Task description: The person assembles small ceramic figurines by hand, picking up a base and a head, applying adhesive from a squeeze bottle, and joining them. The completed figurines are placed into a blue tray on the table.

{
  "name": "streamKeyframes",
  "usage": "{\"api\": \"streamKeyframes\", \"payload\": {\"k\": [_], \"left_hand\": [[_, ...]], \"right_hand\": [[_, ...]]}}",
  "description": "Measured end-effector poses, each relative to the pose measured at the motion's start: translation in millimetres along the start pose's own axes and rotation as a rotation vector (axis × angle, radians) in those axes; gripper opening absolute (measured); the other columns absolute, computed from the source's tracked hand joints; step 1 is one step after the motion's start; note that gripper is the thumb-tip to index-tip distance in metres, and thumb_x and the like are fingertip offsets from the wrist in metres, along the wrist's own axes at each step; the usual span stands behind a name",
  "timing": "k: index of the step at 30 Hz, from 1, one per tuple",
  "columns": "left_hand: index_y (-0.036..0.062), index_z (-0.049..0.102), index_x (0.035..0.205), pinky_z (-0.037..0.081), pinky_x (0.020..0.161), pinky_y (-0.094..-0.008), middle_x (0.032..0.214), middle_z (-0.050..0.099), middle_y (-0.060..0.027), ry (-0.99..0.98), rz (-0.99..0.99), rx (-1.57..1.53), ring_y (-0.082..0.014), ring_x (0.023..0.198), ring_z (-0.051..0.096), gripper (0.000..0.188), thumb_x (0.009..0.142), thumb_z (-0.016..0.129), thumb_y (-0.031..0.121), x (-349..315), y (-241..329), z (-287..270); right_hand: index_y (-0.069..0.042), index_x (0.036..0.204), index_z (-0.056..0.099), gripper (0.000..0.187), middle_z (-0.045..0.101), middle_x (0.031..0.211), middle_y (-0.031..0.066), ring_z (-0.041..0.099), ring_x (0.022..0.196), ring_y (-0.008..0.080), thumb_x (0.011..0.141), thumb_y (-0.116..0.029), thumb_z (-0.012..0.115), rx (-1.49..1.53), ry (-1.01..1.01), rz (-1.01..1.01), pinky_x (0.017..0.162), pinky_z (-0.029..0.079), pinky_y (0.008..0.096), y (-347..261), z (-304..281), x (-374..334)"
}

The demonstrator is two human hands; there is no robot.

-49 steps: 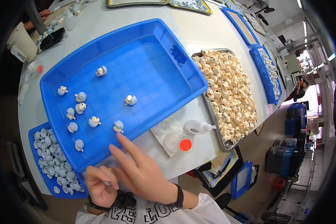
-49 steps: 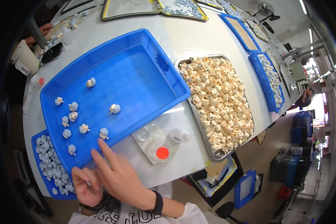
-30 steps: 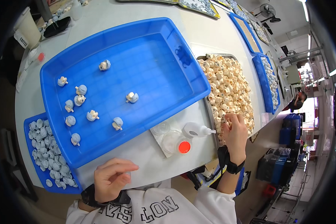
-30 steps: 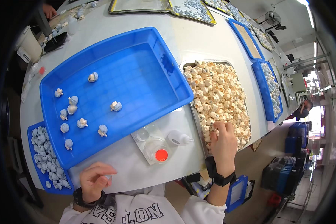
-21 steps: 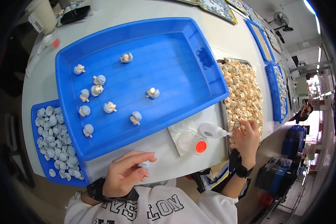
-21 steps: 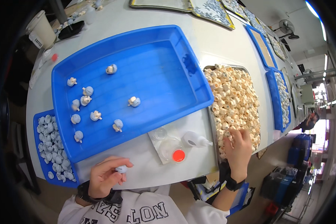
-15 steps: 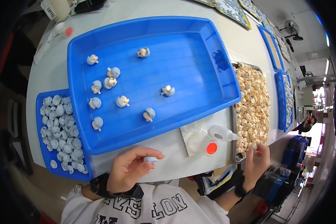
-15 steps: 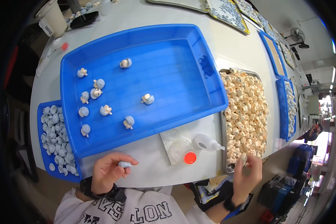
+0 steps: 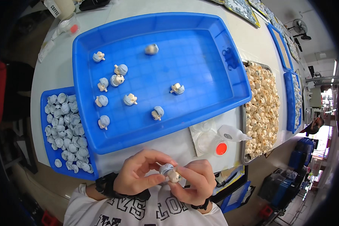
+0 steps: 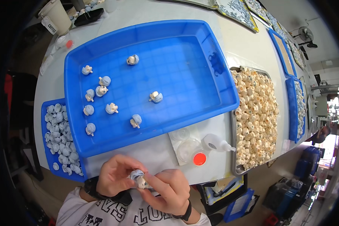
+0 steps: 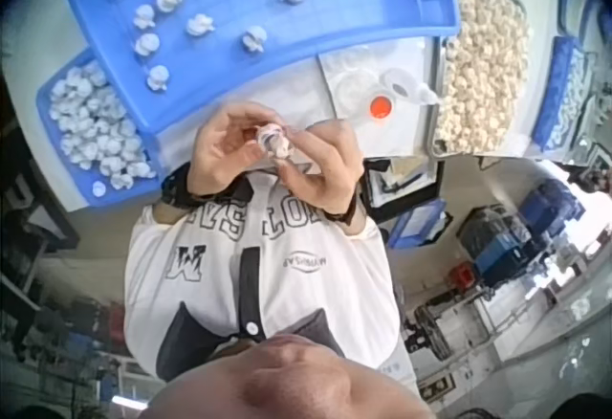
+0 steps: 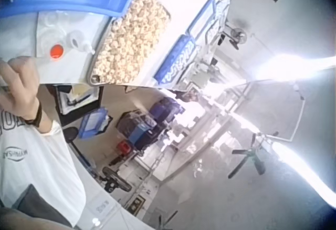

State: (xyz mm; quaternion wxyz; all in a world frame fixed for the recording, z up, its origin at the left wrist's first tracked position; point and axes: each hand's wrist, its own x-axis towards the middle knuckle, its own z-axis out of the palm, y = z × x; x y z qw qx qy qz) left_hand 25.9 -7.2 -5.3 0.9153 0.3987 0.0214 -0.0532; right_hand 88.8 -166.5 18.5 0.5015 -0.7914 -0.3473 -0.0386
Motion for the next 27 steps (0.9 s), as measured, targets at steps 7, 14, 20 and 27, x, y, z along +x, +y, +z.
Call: {"api": "streamKeyframes", "payload": {"k": [7, 14, 20, 27], "left_hand": [[-0.0008, 0.057, 0.108, 0.046, 0.083, -0.0303, 0.111, 0.054, -0.0116, 0.014, 0.043, 0.219, -0.0197, 0.102, 0.054, 0.030, 0.079, 0.060, -0.004, 7.4, 3.1, 4.7], [0.0054, 0.053, 0.117, 0.041, 0.089, -0.0324, 0.121, 0.049, -0.0106, -0.146, 0.111, 0.398, -0.0224, 0.107, 0.050, 0.032, 0.085, 0.057, 0.007, 8.0, -10.5, -3.3], [0.0004, 0.054, 0.112, 0.045, 0.075, -0.0246, 0.097, 0.059, -0.0036, 0.052, 0.145, 0.051, -0.0099, 0.088, 0.055, 0.030, 0.083, 0.060, 0.003, -3.0, -15.6, 13.1], [0.0027, 0.053, 0.114, 0.044, 0.076, -0.0236, 0.095, 0.058, -0.0043, 0.034, 0.179, 0.073, -0.0089, 0.089, 0.054, 0.033, 0.082, 0.061, 0.002, 10.9, -31.6, 4.5]], "right_hand": [[-0.002, 0.096, 0.061, 0.041, 0.057, 0.077, 0.0078, 0.055, 0.065, 0.0201, 0.058, -0.006, 0.077, 0.137, 0.013, 0.142, 0.055, 0.043, 0.0276, 3.5, 1.1, 0.0], [0.001, 0.093, 0.057, 0.029, 0.058, 0.081, 0.0117, 0.053, 0.071, 0.0213, 0.071, -0.012, 0.070, -0.033, 0.096, 0.155, 0.066, 0.043, 0.0308, -9.3, 7.3, -9.7], [0.004, 0.098, 0.054, 0.020, 0.057, 0.087, 0.0137, 0.056, 0.078, 0.0192, 0.082, -0.006, 0.061, 0.073, -0.016, 0.160, 0.072, 0.046, 0.0319, -18.4, 2.2, -7.4], [0.002, 0.100, 0.052, 0.021, 0.056, 0.091, 0.0110, 0.057, 0.085, 0.0183, 0.082, -0.004, 0.061, 0.278, -0.108, 0.236, 0.078, 0.047, 0.0310, -0.1, -4.2, -3.3]]}}
